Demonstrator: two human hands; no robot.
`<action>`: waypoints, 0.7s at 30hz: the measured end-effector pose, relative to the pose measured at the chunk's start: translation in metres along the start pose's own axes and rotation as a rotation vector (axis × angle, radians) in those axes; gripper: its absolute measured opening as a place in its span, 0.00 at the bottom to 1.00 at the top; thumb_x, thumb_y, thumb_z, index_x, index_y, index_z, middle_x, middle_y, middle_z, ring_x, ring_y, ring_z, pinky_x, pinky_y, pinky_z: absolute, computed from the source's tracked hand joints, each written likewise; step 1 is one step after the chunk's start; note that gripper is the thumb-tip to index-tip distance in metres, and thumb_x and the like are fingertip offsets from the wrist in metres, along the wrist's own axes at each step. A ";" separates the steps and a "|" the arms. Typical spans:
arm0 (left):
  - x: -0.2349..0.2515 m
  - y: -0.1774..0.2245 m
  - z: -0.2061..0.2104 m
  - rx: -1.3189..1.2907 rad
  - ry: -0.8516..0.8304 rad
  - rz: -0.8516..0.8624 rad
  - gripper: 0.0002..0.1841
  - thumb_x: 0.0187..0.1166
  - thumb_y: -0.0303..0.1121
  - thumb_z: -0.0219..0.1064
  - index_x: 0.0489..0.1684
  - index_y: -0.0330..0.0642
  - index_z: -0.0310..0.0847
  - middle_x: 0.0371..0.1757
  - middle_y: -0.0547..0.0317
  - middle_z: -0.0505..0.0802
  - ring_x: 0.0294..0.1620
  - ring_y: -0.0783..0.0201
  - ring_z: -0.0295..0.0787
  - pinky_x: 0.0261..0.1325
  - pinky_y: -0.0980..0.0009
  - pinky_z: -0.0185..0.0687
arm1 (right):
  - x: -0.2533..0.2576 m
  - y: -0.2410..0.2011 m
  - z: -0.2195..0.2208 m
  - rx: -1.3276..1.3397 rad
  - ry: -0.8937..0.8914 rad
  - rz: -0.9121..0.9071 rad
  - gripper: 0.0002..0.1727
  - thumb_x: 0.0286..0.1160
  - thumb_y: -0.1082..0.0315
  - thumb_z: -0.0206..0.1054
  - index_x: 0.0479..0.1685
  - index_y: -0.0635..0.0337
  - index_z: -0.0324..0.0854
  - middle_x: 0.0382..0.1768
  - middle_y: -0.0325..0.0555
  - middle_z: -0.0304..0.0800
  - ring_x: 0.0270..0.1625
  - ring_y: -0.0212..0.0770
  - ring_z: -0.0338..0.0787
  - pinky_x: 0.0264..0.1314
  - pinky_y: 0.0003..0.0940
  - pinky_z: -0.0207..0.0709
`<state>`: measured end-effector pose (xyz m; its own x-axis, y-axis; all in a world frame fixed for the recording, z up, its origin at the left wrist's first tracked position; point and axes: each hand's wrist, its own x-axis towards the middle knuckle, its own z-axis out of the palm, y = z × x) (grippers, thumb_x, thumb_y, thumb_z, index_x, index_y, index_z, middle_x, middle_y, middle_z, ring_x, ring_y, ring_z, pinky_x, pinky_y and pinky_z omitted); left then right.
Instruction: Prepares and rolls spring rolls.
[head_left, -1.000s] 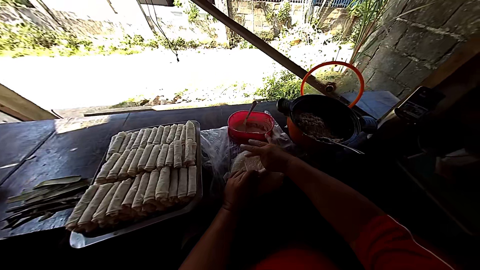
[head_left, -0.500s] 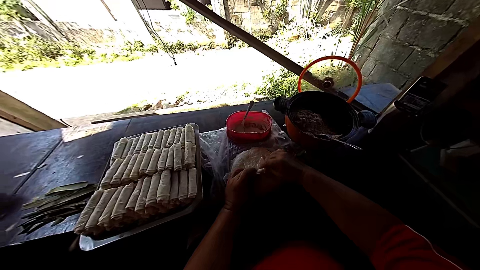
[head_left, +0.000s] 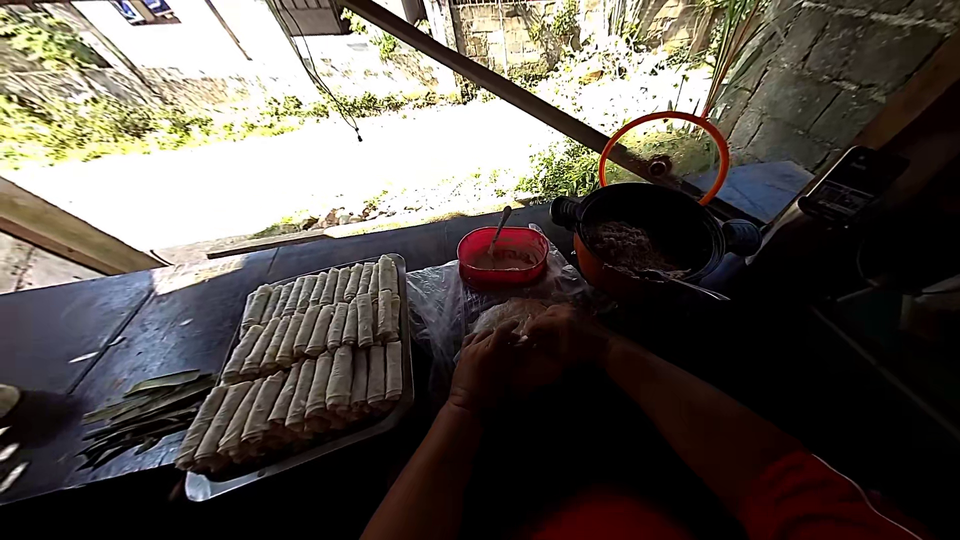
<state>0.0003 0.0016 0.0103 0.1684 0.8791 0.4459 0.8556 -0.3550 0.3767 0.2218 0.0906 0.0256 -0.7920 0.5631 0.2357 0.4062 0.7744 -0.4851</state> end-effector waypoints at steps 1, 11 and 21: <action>0.000 -0.001 0.000 -0.004 -0.005 0.000 0.20 0.88 0.49 0.59 0.68 0.51 0.83 0.49 0.71 0.98 0.54 0.68 0.93 0.71 0.54 0.79 | -0.001 0.001 0.001 -0.010 0.019 -0.012 0.15 0.85 0.51 0.62 0.54 0.45 0.91 0.53 0.36 0.95 0.64 0.39 0.88 0.77 0.43 0.73; 0.002 0.002 0.002 0.001 0.006 -0.004 0.23 0.86 0.51 0.62 0.72 0.50 0.81 0.48 0.70 0.97 0.54 0.65 0.92 0.69 0.53 0.80 | 0.000 -0.002 0.005 -0.054 0.038 0.022 0.19 0.91 0.53 0.54 0.56 0.46 0.91 0.59 0.36 0.94 0.68 0.38 0.87 0.77 0.41 0.73; 0.006 -0.001 0.003 0.073 0.004 0.023 0.18 0.88 0.45 0.57 0.71 0.55 0.83 0.52 0.73 0.97 0.55 0.65 0.92 0.65 0.52 0.80 | 0.007 -0.003 0.005 -0.094 -0.008 0.072 0.19 0.90 0.55 0.53 0.56 0.49 0.91 0.64 0.41 0.89 0.73 0.41 0.83 0.81 0.41 0.72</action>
<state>0.0022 0.0081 0.0104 0.1869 0.8698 0.4566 0.8849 -0.3509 0.3062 0.2125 0.0909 0.0247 -0.7629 0.6161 0.1962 0.5027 0.7560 -0.4192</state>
